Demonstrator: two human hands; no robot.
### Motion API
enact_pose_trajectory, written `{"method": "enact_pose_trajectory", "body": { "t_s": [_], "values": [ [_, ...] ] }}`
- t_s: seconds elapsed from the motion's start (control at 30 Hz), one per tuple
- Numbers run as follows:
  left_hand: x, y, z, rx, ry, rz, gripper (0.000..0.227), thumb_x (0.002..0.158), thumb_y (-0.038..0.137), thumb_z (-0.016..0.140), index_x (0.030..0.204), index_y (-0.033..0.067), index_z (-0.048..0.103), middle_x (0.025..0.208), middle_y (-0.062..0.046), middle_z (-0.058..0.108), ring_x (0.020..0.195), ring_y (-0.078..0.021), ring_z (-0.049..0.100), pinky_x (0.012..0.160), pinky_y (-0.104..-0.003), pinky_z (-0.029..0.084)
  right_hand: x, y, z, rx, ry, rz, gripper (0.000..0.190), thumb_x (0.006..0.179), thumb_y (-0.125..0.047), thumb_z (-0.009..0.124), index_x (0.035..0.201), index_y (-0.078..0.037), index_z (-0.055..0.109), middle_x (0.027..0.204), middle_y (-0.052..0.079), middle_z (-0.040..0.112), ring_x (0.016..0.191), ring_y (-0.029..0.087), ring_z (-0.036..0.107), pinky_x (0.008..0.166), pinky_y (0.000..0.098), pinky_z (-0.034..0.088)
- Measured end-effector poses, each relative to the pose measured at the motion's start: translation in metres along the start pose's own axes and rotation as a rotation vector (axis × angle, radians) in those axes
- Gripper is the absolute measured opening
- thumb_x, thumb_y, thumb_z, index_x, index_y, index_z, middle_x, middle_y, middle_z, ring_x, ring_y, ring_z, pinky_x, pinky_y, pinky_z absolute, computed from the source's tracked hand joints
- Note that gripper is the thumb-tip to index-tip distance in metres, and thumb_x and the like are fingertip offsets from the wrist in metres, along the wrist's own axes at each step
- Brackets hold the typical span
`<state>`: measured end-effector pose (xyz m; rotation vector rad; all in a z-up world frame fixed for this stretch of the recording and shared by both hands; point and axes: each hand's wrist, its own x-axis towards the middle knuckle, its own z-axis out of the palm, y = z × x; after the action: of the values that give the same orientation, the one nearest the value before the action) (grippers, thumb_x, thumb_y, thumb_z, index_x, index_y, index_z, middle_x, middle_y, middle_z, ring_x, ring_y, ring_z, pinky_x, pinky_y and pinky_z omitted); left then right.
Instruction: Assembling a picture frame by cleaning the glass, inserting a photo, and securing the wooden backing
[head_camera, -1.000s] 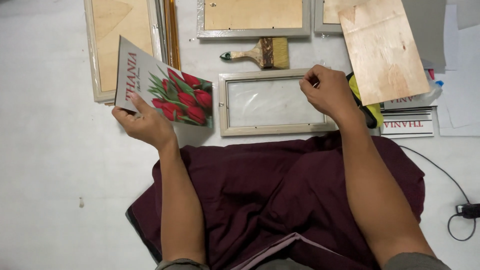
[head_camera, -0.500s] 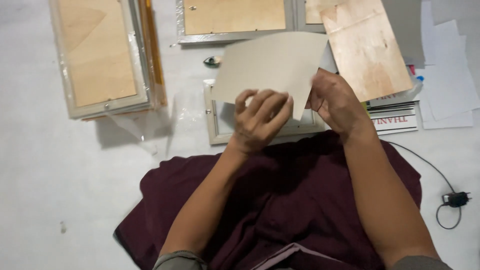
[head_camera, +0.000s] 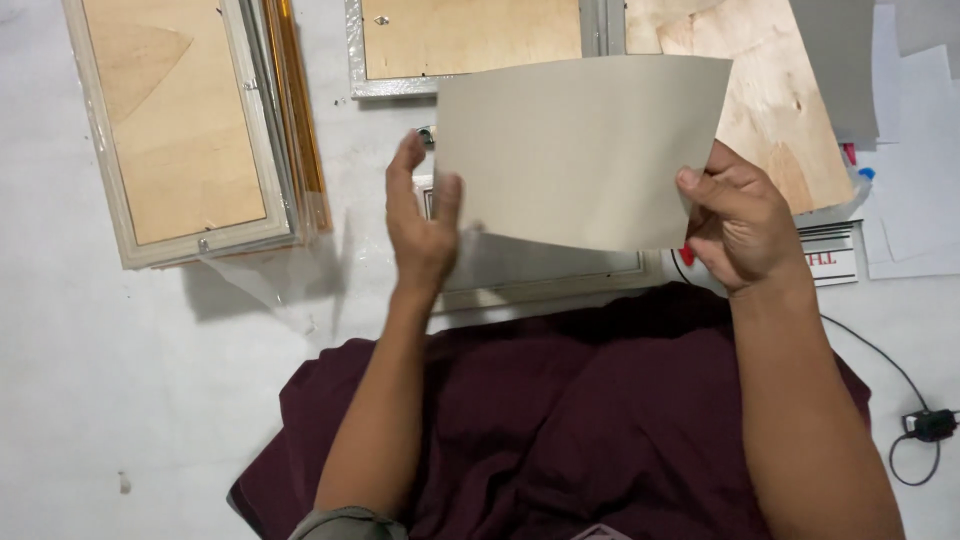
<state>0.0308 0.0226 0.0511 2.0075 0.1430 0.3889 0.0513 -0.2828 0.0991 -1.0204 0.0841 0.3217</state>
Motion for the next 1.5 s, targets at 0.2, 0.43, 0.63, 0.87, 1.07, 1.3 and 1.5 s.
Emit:
{"method": "enact_pose_trajectory", "body": {
  "t_s": [0.2,0.43,0.63,0.87,1.07,1.3,1.5],
  "values": [
    [0.021,-0.019,-0.021,-0.416,-0.095,-0.519,0.07,0.09,0.05,0.06,0.135,-0.0041,0.058,0.137,-0.027,0.062,0.138,-0.0386,0.054,0.118,-0.053,0.038,0.013,0.008,0.002,-0.165,0.053,0.07,0.053,0.094,-0.003,0.061,0.145,0.007,0.055,0.096,0.008,0.07,0.073,0.006,0.061,0.075,0.015,0.052],
    [0.017,-0.046,-0.044,-0.199,-0.144,-0.563,0.015,0.092,0.024,0.076,0.101,0.0123,0.077,0.082,0.0,0.07,0.072,-0.0086,0.064,0.063,-0.026,0.056,0.022,0.037,-0.022,-0.834,0.278,0.13,0.029,0.093,-0.01,0.068,0.121,-0.004,0.064,0.083,-0.002,0.06,0.075,0.014,0.057,0.075,0.0303,0.049],
    [0.007,-0.088,-0.028,0.167,-0.331,-0.502,0.018,0.088,0.02,0.079,0.099,0.0054,0.078,0.069,-0.009,0.072,0.052,-0.0173,0.072,0.045,-0.03,0.057,0.042,0.087,-0.052,-1.294,0.156,0.252,0.029,0.081,-0.014,0.066,0.11,-0.009,0.071,0.076,0.008,0.073,0.075,0.026,0.074,0.068,0.0405,0.055],
    [0.006,-0.09,-0.021,0.377,-0.391,-0.497,0.036,0.087,0.023,0.079,0.113,-0.0005,0.075,0.091,-0.02,0.076,0.089,-0.0362,0.077,0.072,-0.045,0.062,0.055,0.111,-0.069,-1.406,0.242,0.157,0.05,0.082,-0.011,0.065,0.129,0.004,0.064,0.091,0.017,0.069,0.096,0.043,0.069,0.081,0.0563,0.055],
    [0.007,-0.091,-0.019,0.543,-0.37,-0.437,0.042,0.08,0.022,0.087,0.109,-0.0039,0.072,0.093,-0.025,0.074,0.094,-0.0451,0.074,0.078,-0.053,0.06,0.059,0.11,-0.062,-1.475,0.296,0.233,0.065,0.084,-0.019,0.068,0.145,-0.002,0.052,0.125,0.026,0.065,0.121,0.048,0.06,0.095,0.0632,0.05],
    [0.012,-0.074,-0.017,0.777,-0.305,-0.433,0.079,0.073,0.028,0.096,0.127,-0.0047,0.048,0.121,-0.028,0.053,0.121,-0.0517,0.05,0.103,-0.062,0.043,0.056,0.115,-0.053,-1.686,0.151,0.42,0.066,0.087,-0.028,0.076,0.148,-0.011,0.059,0.14,0.031,0.044,0.131,0.053,0.045,0.096,0.0685,0.049],
    [0.012,-0.084,-0.009,0.811,-0.339,-0.501,0.09,0.068,0.031,0.099,0.13,-0.0013,0.042,0.123,-0.025,0.047,0.121,-0.0496,0.047,0.101,-0.057,0.039,0.059,0.126,-0.07,-1.729,0.119,0.509,0.066,0.087,-0.036,0.073,0.15,-0.022,0.059,0.146,0.028,0.039,0.136,0.05,0.04,0.099,0.0674,0.044]
  ]
}}
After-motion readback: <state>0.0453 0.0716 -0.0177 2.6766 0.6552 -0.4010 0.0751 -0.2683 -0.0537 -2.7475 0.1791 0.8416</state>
